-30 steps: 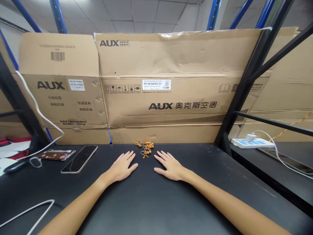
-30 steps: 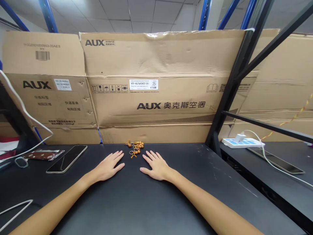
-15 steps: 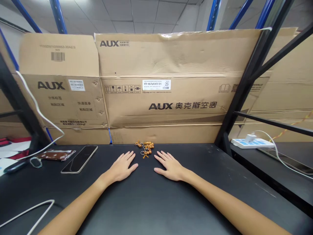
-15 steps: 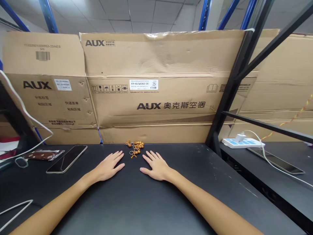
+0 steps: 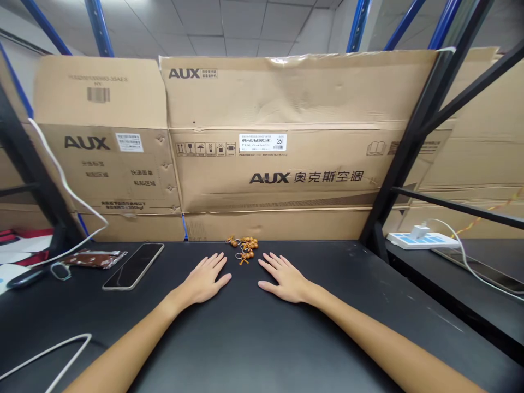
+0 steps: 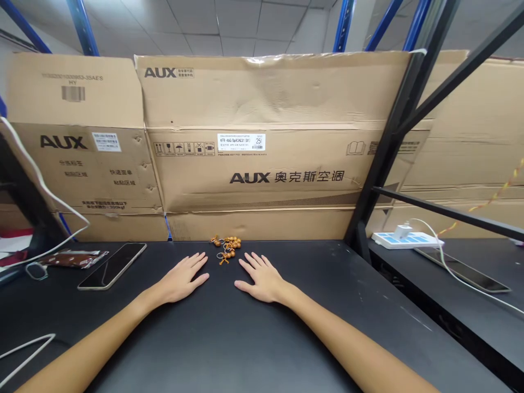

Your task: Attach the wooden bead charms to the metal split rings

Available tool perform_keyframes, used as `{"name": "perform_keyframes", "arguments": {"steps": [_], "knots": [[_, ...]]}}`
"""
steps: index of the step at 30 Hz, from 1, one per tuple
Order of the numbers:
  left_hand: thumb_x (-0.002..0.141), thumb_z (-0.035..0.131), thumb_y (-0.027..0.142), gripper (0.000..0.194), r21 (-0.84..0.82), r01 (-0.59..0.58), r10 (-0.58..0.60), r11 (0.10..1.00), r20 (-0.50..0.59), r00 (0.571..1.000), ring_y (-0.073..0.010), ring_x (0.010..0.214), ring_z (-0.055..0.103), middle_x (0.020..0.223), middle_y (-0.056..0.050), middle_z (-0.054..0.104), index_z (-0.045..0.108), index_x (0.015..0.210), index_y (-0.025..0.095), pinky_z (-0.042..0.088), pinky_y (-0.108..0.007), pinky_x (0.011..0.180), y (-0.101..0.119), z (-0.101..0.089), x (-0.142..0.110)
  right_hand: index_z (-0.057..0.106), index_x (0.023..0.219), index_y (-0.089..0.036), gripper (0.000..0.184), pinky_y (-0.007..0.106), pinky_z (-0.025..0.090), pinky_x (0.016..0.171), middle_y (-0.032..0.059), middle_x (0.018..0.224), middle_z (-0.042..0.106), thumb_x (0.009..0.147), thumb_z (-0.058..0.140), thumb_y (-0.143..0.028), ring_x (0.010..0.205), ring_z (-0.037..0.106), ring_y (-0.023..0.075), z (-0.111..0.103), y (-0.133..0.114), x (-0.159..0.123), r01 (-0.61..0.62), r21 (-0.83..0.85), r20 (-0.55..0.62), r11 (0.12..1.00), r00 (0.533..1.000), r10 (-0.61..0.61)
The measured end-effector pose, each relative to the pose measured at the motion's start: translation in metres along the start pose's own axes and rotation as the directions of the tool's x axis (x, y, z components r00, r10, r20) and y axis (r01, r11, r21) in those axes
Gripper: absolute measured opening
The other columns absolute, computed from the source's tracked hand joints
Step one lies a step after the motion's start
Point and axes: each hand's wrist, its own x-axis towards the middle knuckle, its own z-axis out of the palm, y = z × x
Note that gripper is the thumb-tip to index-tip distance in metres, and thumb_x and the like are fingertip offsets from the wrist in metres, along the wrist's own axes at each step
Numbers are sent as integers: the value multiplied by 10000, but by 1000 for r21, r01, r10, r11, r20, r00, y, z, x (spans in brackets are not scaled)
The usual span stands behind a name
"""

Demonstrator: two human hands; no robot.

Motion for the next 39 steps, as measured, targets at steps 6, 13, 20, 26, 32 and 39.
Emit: {"name": "perform_keyframes", "arguments": {"steps": [6, 13, 20, 26, 32, 39], "knots": [[916, 238, 628, 715, 21, 1, -1, 1000, 4, 1000, -250, 1412, 197, 1521, -91, 242, 331, 1448, 160, 125, -405, 1149, 0, 0, 0, 235, 1477, -235, 807, 424, 33, 1157, 39, 1553, 125, 853, 236, -746, 1431, 59, 246, 0, 0, 0, 0, -1, 1, 1000, 1000, 0], [914, 240, 632, 719, 11, 0, 0, 1000, -1, 1000, -251, 1412, 195, 1521, -92, 241, 333, 1447, 157, 113, -399, 1151, 0, 1, 0, 242, 1476, -229, 809, 433, 41, 1155, 51, 1552, 134, 853, 235, -746, 1430, 65, 250, 1, 2, 0, 8, -1, -8, 1000, 1000, -8], [917, 235, 630, 716, 20, -1, 1, 1000, 7, 1000, -245, 1414, 190, 1524, -92, 233, 329, 1448, 159, 117, -401, 1149, 1, 0, 0, 243, 1476, -235, 797, 433, 41, 1155, 38, 1553, 132, 856, 250, -737, 1428, 72, 266, 2, 2, 0, 11, 5, -10, 1000, 1000, -11], [909, 242, 641, 725, 12, 4, -4, 1000, -4, 1000, -252, 1412, 196, 1520, -93, 247, 342, 1443, 160, 116, -400, 1150, -2, 2, 1, 234, 1477, -242, 794, 428, 37, 1157, 29, 1553, 133, 858, 239, -738, 1430, 61, 257, 2, 2, 1, 10, -8, -7, 1000, 1000, -10], [912, 245, 636, 712, 1, -8, 8, 1000, -6, 1000, -251, 1412, 196, 1522, -89, 243, 341, 1443, 172, 110, -403, 1150, -2, 3, 1, 239, 1476, -235, 801, 430, 40, 1156, 38, 1553, 127, 855, 242, -741, 1430, 66, 257, 3, 3, 1, 11, -4, -8, 1000, 1000, -11], [902, 272, 645, 715, -33, 0, -1, 999, -4, 1000, -260, 1408, 205, 1517, -93, 258, 362, 1433, 174, 126, -413, 1150, -2, 0, 1, 239, 1476, -242, 799, 427, 34, 1156, 37, 1552, 128, 854, 241, -744, 1431, 59, 248, 3, 3, 1, 9, -1, -7, 1000, 1000, -9]]}}
